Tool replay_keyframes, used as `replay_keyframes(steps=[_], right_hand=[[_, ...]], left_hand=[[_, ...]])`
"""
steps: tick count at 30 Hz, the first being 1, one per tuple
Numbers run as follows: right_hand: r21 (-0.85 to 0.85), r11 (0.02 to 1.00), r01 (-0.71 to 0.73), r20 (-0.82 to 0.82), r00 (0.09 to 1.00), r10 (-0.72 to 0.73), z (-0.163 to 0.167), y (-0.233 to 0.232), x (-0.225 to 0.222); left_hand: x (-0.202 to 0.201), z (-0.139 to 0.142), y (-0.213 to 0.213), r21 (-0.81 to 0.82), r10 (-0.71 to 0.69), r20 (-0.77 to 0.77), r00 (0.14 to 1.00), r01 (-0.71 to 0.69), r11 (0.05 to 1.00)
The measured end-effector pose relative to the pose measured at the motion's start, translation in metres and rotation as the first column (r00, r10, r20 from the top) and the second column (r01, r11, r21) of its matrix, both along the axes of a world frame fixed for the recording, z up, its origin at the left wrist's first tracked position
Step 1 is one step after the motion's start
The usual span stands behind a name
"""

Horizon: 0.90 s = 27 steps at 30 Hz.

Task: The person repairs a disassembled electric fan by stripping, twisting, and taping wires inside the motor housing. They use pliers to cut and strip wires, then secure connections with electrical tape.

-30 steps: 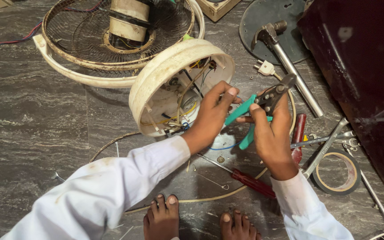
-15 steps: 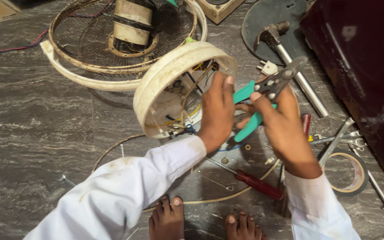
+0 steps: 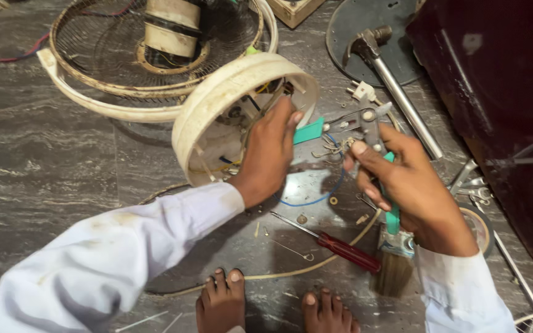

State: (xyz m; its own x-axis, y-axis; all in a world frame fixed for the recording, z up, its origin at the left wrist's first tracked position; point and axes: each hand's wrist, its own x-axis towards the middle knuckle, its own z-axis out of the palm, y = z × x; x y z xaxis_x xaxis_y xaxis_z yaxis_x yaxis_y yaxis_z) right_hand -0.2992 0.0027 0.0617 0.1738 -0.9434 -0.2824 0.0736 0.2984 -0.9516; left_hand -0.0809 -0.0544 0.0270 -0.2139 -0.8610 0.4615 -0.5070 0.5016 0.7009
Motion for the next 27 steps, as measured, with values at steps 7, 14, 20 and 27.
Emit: replay_keyframes(steps=[7,14,20,27], right_hand=[[0.096,0.995,0.021,0.844,0.528,-0.093,-0.013,0.01,0.03],[-0.053,0.98,0.191,0.704,0.703,-0.099,-0.008,0.023,0.065],[-0.004,0.951,0.31,0.449,0.85,-0.276,-0.032,0.009,0.054],[0.017,0.963,0.27,0.069,0.96,-0.27,-0.095,-0.003,0.063]], left_hand=[[-0.02,-0.01,0.011,0.256,0.092,-0.149,0.984,-0.052,0.965],[-0.006,0.0,0.012,0.326,0.072,-0.079,0.994,-0.042,0.944],[0.014,0.011,0.006,-0.077,-0.118,0.016,0.993,0.119,0.99],[0.01,0.013,0.007,0.249,-0.178,-0.056,0.982,0.187,0.95]])
